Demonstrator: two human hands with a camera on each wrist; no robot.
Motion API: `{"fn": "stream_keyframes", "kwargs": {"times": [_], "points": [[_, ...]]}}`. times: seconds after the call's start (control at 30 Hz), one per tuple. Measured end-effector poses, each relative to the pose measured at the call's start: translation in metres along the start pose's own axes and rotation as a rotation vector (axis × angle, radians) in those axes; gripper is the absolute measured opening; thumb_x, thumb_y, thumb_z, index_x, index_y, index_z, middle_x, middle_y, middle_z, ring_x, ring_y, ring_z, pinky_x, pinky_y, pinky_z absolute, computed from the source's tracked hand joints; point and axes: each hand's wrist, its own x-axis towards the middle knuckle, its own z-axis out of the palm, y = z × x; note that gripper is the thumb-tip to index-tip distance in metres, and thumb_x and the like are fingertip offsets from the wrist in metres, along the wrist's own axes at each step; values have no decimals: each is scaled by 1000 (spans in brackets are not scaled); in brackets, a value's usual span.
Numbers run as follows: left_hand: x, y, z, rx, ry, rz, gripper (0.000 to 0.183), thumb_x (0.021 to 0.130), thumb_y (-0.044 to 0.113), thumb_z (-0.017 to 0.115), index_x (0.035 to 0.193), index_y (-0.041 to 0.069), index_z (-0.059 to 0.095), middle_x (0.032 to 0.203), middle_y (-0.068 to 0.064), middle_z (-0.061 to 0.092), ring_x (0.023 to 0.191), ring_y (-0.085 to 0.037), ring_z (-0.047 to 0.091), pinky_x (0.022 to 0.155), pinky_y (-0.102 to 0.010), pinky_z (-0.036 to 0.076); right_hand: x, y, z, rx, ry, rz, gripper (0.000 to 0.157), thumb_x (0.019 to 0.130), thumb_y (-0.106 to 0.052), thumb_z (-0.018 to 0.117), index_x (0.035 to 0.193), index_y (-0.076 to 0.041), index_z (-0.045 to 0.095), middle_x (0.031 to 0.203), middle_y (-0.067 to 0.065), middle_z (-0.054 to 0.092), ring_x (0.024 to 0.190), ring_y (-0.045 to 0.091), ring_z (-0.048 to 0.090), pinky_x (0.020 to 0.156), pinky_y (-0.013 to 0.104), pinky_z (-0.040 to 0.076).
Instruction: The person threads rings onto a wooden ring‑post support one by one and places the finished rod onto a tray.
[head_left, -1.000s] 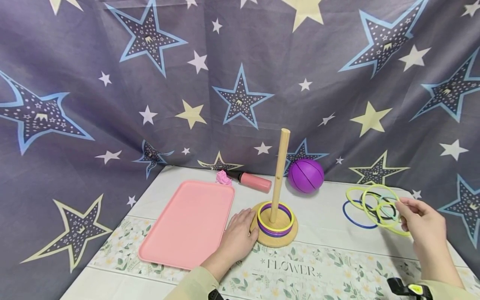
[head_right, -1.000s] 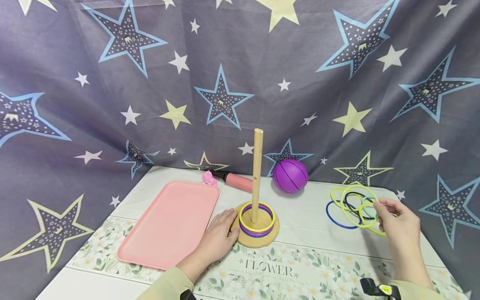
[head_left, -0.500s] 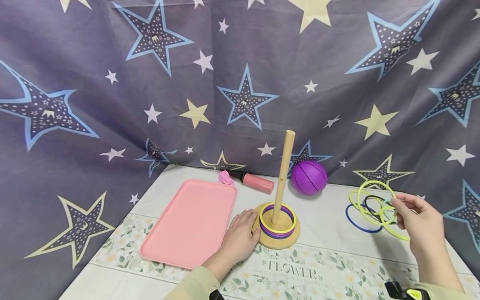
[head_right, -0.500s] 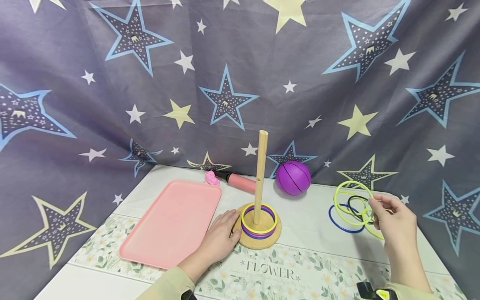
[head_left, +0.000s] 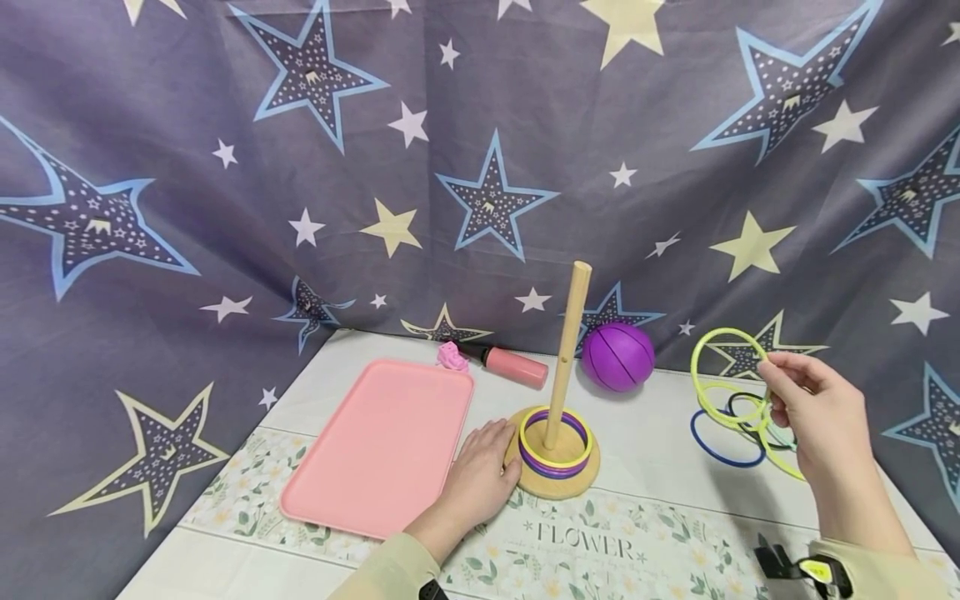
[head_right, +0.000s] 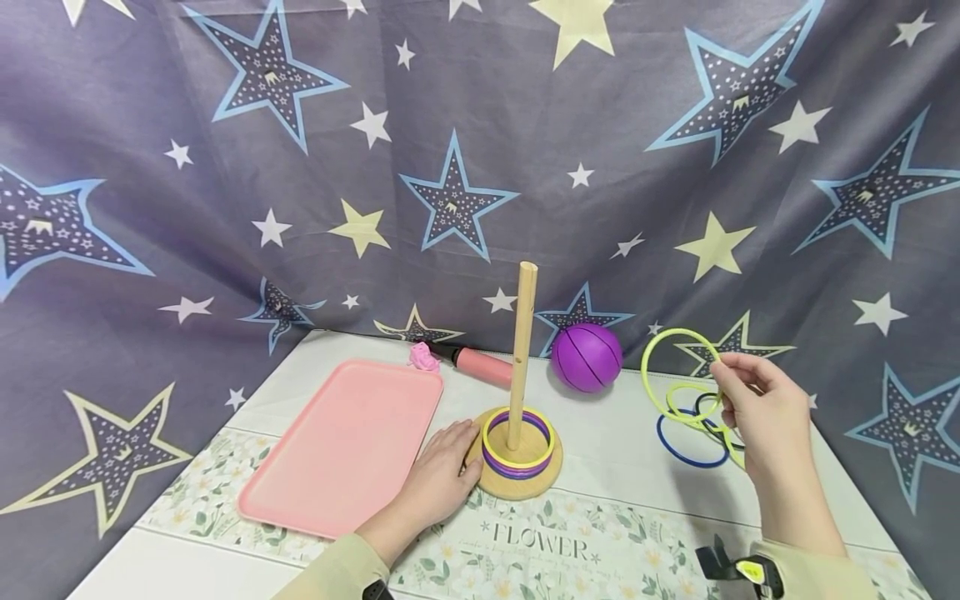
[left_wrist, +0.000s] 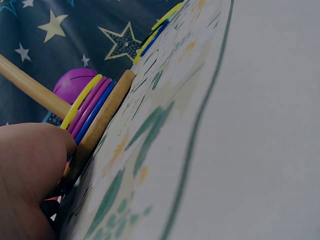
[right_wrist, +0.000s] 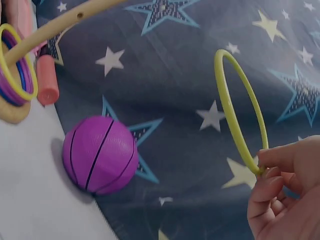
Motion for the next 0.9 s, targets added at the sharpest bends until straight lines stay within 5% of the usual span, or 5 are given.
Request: {"fn": "stream_keyframes", "kwargs": {"times": [0.9], "points": [[0,2,-2,3,6,5,56,108,21,64,157,-4,56,164,-25,52,157,-42,42,133,-57,27,-2,-61,65,25,-156,-120,19,103,-16,81,120,-12,76,86,-1,63,68,14,52,51,20,47]]}}
